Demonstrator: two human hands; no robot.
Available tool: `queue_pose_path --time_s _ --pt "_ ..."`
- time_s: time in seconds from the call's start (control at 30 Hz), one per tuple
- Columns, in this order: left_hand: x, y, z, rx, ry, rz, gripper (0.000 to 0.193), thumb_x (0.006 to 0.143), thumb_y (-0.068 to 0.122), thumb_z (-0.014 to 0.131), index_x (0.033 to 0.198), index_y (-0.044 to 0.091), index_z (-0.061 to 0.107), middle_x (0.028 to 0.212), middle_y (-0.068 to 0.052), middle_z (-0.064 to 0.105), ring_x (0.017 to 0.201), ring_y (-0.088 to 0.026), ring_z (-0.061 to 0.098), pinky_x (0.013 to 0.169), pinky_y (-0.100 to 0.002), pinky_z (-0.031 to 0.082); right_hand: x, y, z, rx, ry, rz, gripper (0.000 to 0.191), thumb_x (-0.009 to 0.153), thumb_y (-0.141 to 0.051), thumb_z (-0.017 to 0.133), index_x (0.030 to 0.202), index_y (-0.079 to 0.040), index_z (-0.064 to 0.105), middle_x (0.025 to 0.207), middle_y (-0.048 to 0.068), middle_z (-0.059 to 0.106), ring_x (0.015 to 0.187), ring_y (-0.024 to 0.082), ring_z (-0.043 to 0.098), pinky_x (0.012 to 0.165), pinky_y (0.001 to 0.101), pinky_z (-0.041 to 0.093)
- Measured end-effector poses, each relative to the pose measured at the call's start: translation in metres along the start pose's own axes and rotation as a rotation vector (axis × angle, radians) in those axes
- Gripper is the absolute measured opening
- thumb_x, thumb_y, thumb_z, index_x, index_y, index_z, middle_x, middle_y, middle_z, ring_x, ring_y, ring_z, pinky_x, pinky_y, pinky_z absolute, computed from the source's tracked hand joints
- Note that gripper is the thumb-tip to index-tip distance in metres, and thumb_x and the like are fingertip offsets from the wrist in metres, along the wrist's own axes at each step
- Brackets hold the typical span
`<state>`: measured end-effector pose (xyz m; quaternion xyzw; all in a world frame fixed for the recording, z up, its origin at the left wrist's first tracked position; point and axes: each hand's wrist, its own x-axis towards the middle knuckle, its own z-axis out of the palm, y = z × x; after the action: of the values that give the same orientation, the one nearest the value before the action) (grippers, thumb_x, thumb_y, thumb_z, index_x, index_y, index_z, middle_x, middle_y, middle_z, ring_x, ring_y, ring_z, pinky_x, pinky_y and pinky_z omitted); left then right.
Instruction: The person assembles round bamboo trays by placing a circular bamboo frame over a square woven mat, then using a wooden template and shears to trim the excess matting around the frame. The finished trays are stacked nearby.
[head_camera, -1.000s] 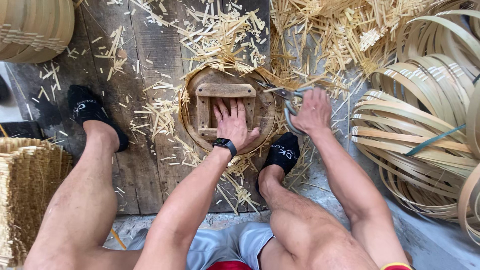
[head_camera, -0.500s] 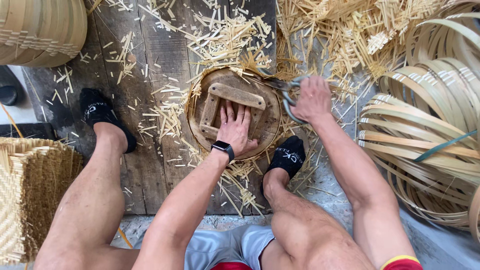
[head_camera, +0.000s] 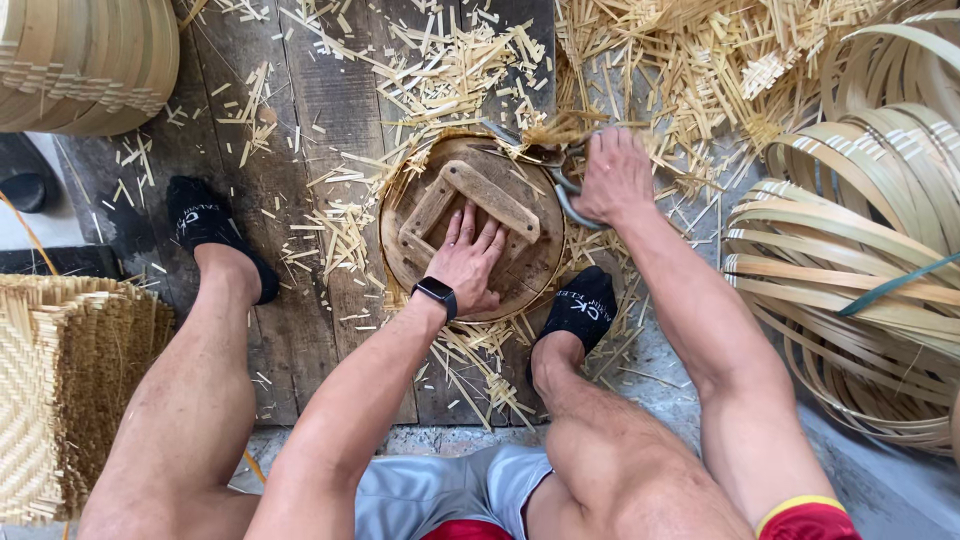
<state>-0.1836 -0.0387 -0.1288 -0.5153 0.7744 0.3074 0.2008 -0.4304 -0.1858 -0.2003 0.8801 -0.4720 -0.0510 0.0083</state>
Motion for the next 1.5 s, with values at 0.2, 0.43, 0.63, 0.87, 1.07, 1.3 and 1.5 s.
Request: queue_pose_path --time_s 0.2,0.43,0.63,0.87,1.07,1.3,1.5 --pt "-0.010 -0.015 0.011 -0.003 0.168 -0.001 0.121 0.071 0.054 0.080 0.161 0.006 0.015 0.167 -0.027 0.002 0.156 -0.040 -0.001 0.126 -0.051 0.001 -0.040 0.036 0.007 0.093 -0.306 0.102 0.037 0.095 -0.041 0.067 0.099 -0.005 0.069 0.097 0.013 0.063 0.092 0.024 0.061 0.083 0.0405 0.054" --pt "0.041 0.044 0.034 -0.635 0.876 -0.432 0.132 0.080 0.051 0.086 0.163 0.002 -0.004 0.171 -0.025 -0.007 0.158 -0.044 -0.011 0.127 -0.060 0.003 -0.015 0.003 -0.004 -0.003 -0.215 0.049 0.069 0.078 -0.061 0.067 0.101 0.004 0.065 0.086 0.015 0.058 0.076 0.025 0.056 0.072 0.0375 0.051" --pt "0.031 0.035 0.044 -0.523 0.814 -0.353 0.128 0.069 0.035 0.085 0.162 0.003 0.001 0.170 -0.022 0.001 0.158 -0.044 -0.003 0.127 -0.061 0.009 -0.011 0.005 0.009 -0.022 -0.291 0.070 0.019 0.088 -0.026 0.068 0.091 -0.007 0.068 0.082 0.008 0.057 0.076 0.019 0.055 0.062 0.0340 0.055" --pt "0.014 0.026 0.040 -0.511 0.733 -0.157 0.127 0.067 0.033 0.085 0.162 0.005 0.005 0.171 -0.021 0.004 0.158 -0.043 -0.001 0.127 -0.060 0.012 -0.039 0.016 0.006 0.039 -0.029 0.037 0.039 0.074 -0.039 0.076 0.086 -0.003 0.068 0.081 0.010 0.060 0.076 0.021 0.060 0.065 0.0347 0.055" --pt "0.012 0.019 0.041 -0.489 0.711 -0.113 0.128 0.067 0.034 0.086 0.162 0.004 0.005 0.170 -0.021 0.004 0.158 -0.043 -0.001 0.127 -0.059 0.011 -0.003 -0.010 0.008 0.047 -0.040 0.056 0.040 0.068 -0.037 0.077 0.085 -0.002 0.069 0.079 0.013 0.062 0.073 0.023 0.061 0.066 0.0373 0.056" --pt "-0.004 0.000 0.042 -0.389 0.573 0.046 0.127 0.066 0.032 0.087 0.162 0.009 0.007 0.171 -0.015 0.005 0.159 -0.037 0.002 0.129 -0.056 0.012 -0.038 0.025 0.016 0.075 -0.155 0.042 0.046 0.087 -0.047 0.070 0.093 -0.001 0.069 0.084 0.012 0.062 0.077 0.022 0.060 0.067 0.0365 0.056" --pt "-0.003 -0.001 0.039 -0.397 0.566 0.083 0.128 0.065 0.032 0.088 0.162 0.008 0.006 0.170 -0.016 0.005 0.158 -0.039 0.002 0.128 -0.057 0.011 0.007 -0.010 -0.005 -0.002 -0.077 -0.010 0.055 0.071 -0.055 0.073 0.083 -0.001 0.067 0.076 0.009 0.060 0.074 0.022 0.059 0.069 0.0358 0.054"
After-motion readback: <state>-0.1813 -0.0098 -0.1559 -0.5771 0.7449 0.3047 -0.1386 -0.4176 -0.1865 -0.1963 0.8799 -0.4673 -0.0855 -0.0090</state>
